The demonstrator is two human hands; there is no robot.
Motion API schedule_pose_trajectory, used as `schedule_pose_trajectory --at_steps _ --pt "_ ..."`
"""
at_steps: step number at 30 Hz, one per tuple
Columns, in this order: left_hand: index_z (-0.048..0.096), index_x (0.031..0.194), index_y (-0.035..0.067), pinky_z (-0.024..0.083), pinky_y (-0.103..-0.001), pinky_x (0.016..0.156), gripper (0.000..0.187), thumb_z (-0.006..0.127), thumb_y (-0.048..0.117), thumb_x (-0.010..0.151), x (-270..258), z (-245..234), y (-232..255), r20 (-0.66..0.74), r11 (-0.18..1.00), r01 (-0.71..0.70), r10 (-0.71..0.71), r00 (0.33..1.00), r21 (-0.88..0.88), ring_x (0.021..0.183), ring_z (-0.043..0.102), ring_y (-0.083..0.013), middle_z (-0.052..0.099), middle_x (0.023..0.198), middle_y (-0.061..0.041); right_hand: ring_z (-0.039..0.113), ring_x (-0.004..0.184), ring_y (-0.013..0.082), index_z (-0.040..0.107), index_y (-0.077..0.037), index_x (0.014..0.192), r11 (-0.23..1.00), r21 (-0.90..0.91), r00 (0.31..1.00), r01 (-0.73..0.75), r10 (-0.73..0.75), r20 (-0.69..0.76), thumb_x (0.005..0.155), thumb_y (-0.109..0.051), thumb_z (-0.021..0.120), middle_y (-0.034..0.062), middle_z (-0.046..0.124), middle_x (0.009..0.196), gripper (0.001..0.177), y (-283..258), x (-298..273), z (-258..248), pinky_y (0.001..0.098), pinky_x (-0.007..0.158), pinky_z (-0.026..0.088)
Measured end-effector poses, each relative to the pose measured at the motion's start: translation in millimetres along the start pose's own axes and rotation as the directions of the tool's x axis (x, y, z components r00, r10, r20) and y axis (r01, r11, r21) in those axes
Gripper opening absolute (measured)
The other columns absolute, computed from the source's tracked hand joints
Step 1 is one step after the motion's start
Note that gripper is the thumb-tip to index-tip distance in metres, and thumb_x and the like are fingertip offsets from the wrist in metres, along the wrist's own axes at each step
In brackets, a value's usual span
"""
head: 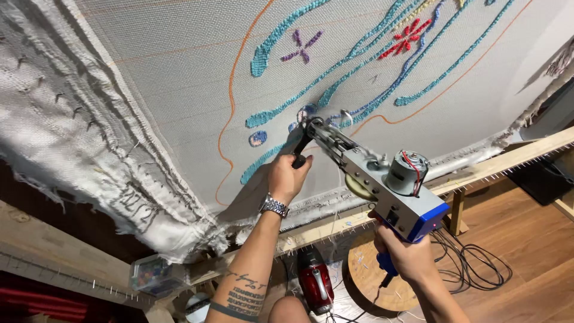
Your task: Using a tufting gun to sew yarn into a canvas rug frame.
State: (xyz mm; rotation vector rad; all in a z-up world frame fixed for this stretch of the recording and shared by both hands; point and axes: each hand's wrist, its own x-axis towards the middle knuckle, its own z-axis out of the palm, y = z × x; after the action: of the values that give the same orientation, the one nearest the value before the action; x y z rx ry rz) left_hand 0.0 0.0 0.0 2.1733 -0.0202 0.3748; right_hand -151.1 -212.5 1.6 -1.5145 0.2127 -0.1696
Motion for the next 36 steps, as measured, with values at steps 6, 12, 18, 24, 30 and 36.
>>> schedule_pose_trajectory --at_steps 6,12,18,24,30,36 --pt "0.052 0.054 0.014 0.037 -0.032 0.043 0.04 0.063 0.043 0.079 2.4 -4.2 7.3 0.006 0.998 0.048 -0.048 0.999 0.033 0.044 0.049 -0.0125 0.055 0.049 0.001 0.04 0.044 0.0175 0.064 0.007 0.096 0.998 0.059 0.999 0.031 -0.032 0.009 0.077 -0.006 0.058 0.0108 0.046 0.054 0.024 -9.5 -3.2 8.3 0.0304 0.039 0.036" --pt "0.051 0.052 0.012 0.037 -0.032 0.045 0.042 0.066 0.042 0.078 4.6 -5.4 9.2 -0.034 1.0 -0.026 0.026 0.999 0.001 0.046 0.049 -0.0133 0.059 0.053 -0.001 0.046 0.045 0.0193 0.064 0.007 0.096 0.998 0.039 0.998 0.043 -0.044 0.036 0.077 -0.005 0.06 0.013 0.053 0.058 0.023 -4.1 3.7 0.8 0.0303 0.04 0.04" --pt "0.051 0.052 0.012 0.035 -0.032 0.044 0.042 0.063 0.042 0.079 5.9 -6.5 8.9 -0.028 0.999 -0.033 0.032 0.999 -0.028 0.045 0.048 -0.0111 0.058 0.051 0.0 0.047 0.044 0.0208 0.062 0.009 0.089 0.998 0.049 0.999 0.037 -0.037 0.01 0.076 -0.004 0.061 0.0144 0.052 0.055 0.019 -14.4 0.0 7.1 0.0313 0.04 0.041" --pt "0.043 0.048 0.016 0.024 -0.029 0.042 0.047 0.066 0.041 0.08 -10.7 -7.9 23.2 0.025 0.996 -0.028 0.03 0.999 -0.08 0.043 0.032 -0.0081 0.043 0.044 0.004 0.047 0.043 0.0212 0.056 0.003 0.072 0.995 0.074 0.997 0.071 -0.072 0.006 0.077 -0.005 0.062 0.0136 0.053 0.056 0.012 -15.6 -9.7 -6.4 0.0312 0.037 0.038" --pt "0.049 0.124 0.016 0.028 -0.012 0.038 0.062 0.053 0.05 0.072 -40.6 4.9 68.4 0.583 0.862 0.356 -0.089 0.807 -0.361 0.072 0.064 -0.0095 0.056 0.12 -0.012 0.035 0.038 0.0191 0.058 0.007 0.094 0.984 0.176 1.0 0.012 -0.015 0.017 0.073 -0.001 0.056 0.0096 0.036 0.049 0.023 -43.5 -31.8 -32.4 0.0318 0.031 0.027" --pt "0.071 0.086 0.008 0.05 -0.023 0.053 0.029 0.064 0.036 0.078 -56.5 37.1 65.3 0.599 0.721 0.279 0.23 0.767 -0.634 0.054 0.057 -0.0163 0.066 0.105 -0.008 0.034 0.038 0.0198 0.046 0.004 0.076 0.974 0.161 0.982 0.157 -0.171 0.078 0.072 -0.001 0.054 0.011 0.038 0.049 0.01 -30.7 -40.0 -78.5 0.0305 0.037 0.028"
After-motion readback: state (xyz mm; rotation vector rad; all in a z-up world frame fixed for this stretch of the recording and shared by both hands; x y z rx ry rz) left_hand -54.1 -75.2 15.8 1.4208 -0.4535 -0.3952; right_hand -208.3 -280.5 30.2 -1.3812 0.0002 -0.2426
